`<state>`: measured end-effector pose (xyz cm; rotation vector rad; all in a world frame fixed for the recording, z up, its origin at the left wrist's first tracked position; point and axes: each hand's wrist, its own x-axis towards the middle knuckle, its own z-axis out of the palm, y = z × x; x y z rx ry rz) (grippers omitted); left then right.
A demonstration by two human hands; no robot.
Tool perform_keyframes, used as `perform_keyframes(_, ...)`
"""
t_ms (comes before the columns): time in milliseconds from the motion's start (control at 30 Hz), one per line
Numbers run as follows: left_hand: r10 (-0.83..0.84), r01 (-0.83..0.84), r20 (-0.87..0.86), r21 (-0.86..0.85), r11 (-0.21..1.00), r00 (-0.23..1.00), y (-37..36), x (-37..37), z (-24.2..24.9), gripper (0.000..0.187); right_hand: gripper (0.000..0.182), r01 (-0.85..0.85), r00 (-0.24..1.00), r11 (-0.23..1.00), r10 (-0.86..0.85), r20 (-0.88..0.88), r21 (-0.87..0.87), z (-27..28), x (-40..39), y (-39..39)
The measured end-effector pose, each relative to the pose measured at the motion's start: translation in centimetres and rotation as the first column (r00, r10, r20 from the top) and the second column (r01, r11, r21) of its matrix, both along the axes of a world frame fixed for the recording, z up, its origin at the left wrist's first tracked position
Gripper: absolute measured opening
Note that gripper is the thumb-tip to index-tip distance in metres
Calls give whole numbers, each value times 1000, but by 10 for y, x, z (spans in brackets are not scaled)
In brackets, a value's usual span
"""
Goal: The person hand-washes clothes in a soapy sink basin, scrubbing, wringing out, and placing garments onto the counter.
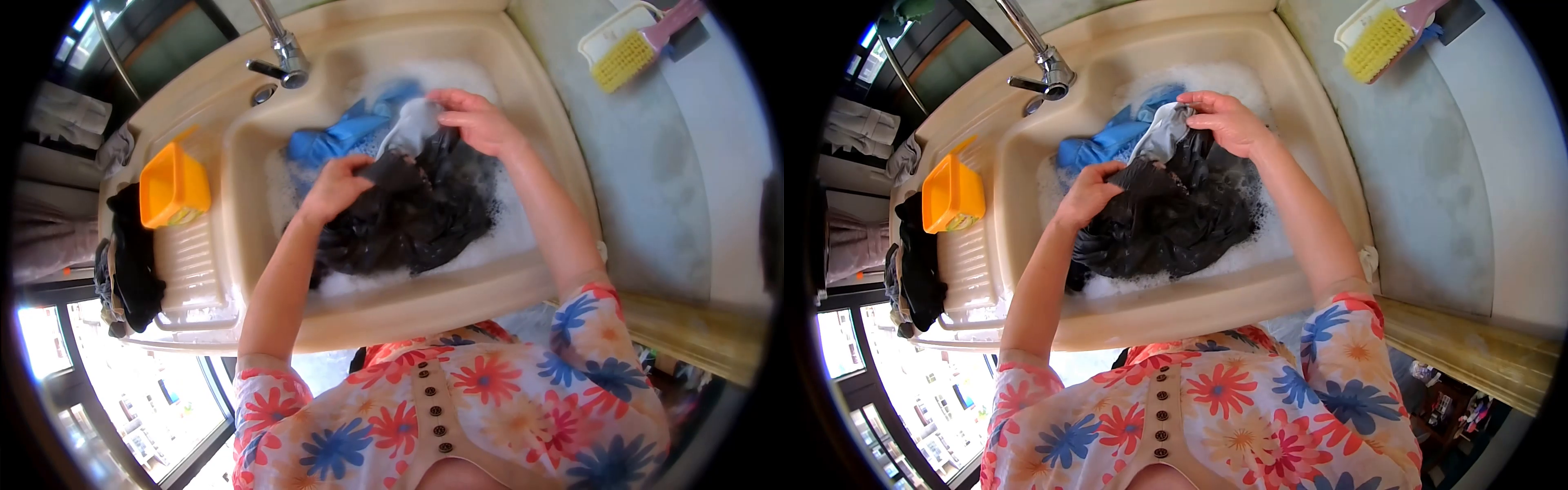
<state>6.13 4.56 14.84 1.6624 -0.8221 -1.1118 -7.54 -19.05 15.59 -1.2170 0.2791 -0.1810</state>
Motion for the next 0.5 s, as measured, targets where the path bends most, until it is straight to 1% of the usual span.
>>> perform_keyframes(33,51,-50,50,-11,999,997,-5,-2,0,27,39,95,991,922,-125,-54,-376,1,2,6)
perform_keyframes(67,101,-99,99,-25,995,990,-11,-2,0,24,39,147,965,699,-258,-55,-700,1,4,14)
perform_keyframes(100,150,-145,148,-43,988,978,-18,-1,2,22,40,149,925,366,-379,-1,-919,3,4,24)
perform_keyframes(133,184,-186,247,-13,982,951,-25,1,9,23,47,216,927,451,-373,37,-866,18,2,40)
perform_keyframes(200,235,-279,435,38,960,869,-36,2,34,25,44,138,966,565,-257,-14,-813,40,-9,85)
perform_keyframes(233,280,-278,521,-84,957,806,-41,-4,45,28,41,82,962,515,-266,-68,-853,35,-5,100)
perform_keyframes(267,215,-207,577,-82,975,788,-46,-12,60,28,38,27,952,462,-281,-117,-886,24,-3,107)
perform_keyframes(300,151,-135,631,-74,988,761,-50,-19,76,27,29,69,943,463,-320,-94,-884,1,3,99)
perform_keyframes(333,90,-66,683,-61,996,725,-51,-22,90,27,24,81,905,456,-406,-126,-886,-8,9,90)
perform_keyframes(367,71,-36,660,-67,997,748,-51,-18,101,26,24,103,929,544,-352,-115,-833,-16,12,78)
perform_keyframes(400,20,1,632,-33,999,775,-49,-7,104,25,24,117,949,629,-298,-100,-768,-24,10,66)
perform_keyframes(433,-31,41,600,-3,999,799,-46,10,106,24,23,-47,976,854,-70,-205,-517,-14,5,60)
perform_keyframes(467,-83,86,566,22,996,820,-43,28,107,24,22,-73,975,949,3,-224,-306,-2,2,57)
perform_keyframes(500,-98,84,558,50,995,824,-39,45,105,24,21,-96,971,992,75,-227,-80,12,-2,55)
